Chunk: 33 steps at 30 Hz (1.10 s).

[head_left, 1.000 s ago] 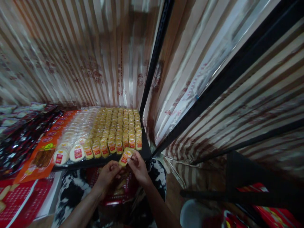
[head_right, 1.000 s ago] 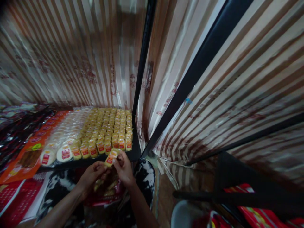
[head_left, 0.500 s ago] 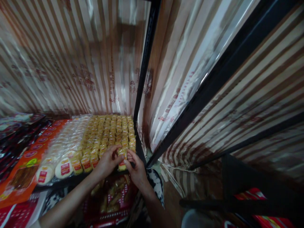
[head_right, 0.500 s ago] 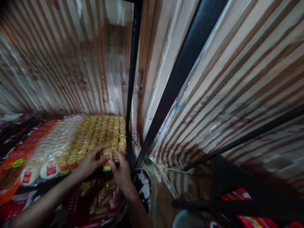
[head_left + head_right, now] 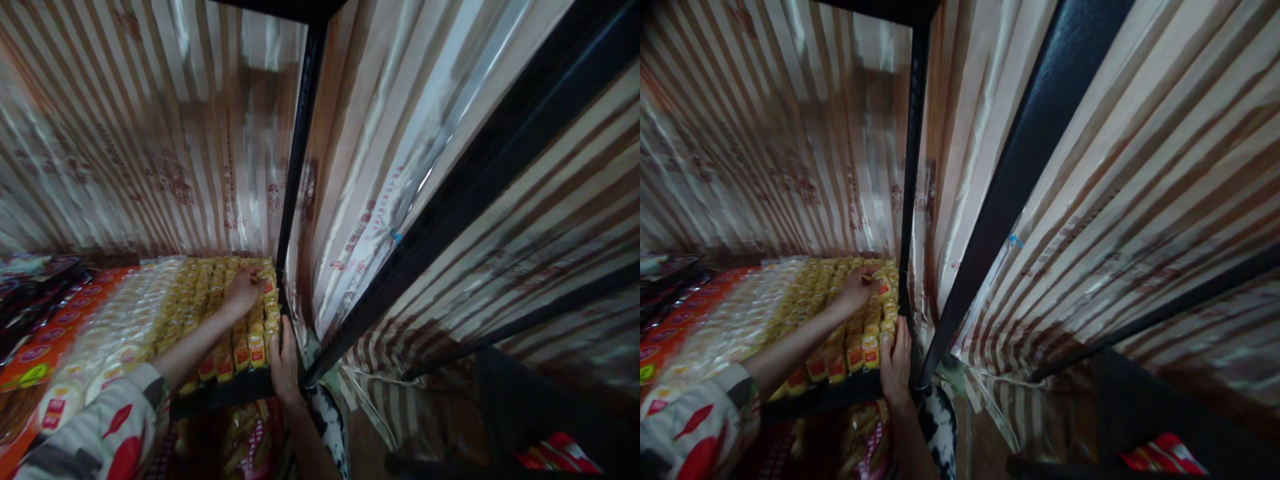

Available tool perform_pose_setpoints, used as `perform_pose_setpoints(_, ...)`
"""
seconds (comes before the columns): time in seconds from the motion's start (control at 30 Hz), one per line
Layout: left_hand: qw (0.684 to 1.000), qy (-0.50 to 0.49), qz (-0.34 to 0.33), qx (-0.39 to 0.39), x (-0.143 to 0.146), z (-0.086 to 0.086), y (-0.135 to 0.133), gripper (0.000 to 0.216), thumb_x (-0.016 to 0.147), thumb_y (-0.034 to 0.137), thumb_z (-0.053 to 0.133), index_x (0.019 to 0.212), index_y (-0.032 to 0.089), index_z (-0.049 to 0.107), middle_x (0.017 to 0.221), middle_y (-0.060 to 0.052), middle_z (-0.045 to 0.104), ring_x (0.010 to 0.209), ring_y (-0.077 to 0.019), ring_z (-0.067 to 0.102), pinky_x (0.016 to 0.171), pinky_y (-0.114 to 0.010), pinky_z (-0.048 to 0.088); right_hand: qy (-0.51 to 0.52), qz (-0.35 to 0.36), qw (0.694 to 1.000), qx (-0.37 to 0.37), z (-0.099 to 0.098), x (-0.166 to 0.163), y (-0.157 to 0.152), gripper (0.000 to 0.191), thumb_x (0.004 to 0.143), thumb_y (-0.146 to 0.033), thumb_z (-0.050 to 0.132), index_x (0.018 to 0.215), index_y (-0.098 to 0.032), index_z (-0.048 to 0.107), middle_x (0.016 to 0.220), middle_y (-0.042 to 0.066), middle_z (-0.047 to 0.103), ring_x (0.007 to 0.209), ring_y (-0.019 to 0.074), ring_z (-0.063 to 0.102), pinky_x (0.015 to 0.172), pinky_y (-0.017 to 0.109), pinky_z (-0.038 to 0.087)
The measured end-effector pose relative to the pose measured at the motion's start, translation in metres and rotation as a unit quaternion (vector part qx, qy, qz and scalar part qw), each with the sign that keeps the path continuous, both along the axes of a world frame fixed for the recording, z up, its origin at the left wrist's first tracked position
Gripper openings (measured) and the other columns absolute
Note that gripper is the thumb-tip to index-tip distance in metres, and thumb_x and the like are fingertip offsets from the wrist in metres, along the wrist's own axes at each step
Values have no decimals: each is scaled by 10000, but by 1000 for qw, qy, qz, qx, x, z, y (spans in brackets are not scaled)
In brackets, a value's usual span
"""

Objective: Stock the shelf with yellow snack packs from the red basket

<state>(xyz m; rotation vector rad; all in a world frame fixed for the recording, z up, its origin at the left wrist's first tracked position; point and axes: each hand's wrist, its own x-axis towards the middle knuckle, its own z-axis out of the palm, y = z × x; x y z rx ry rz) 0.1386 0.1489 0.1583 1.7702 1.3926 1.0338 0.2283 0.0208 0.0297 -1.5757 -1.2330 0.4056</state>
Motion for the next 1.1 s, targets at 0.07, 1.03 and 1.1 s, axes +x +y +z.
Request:
perform_pose_setpoints(0.07,1000,22,-1,13,14,-2,15,296,732,190,583,1022,135,608,931,-61,619,705,-134,576,707,-268,459,-15,7,1000,8,-5,-2,-1,520,917,-350,348,1394,-146,308,1407,127,381,1300,226,345,1062,429,316)
perform_pose_setpoints(1.03,951,274,-116,88,80,-40,66,168,763,137,509,885,140,626,980,-144,629,1051,-275,536,901,-377,400,-135,-6,989,55,-29,0,8,507,902,-341,416,1368,-151,357,1357,139,448,1240,265,436,978,426,427)
perform_pose_setpoints(1.1,956,259,-105,86,78,-39,70,167,760,138,509,873,150,631,967,-129,636,1070,-268,516,946,-383,364,-131,-3,990,57,-30,1,8,502,902,-343,414,1362,-148,363,1357,138,448,1243,263,433,981,424,424)
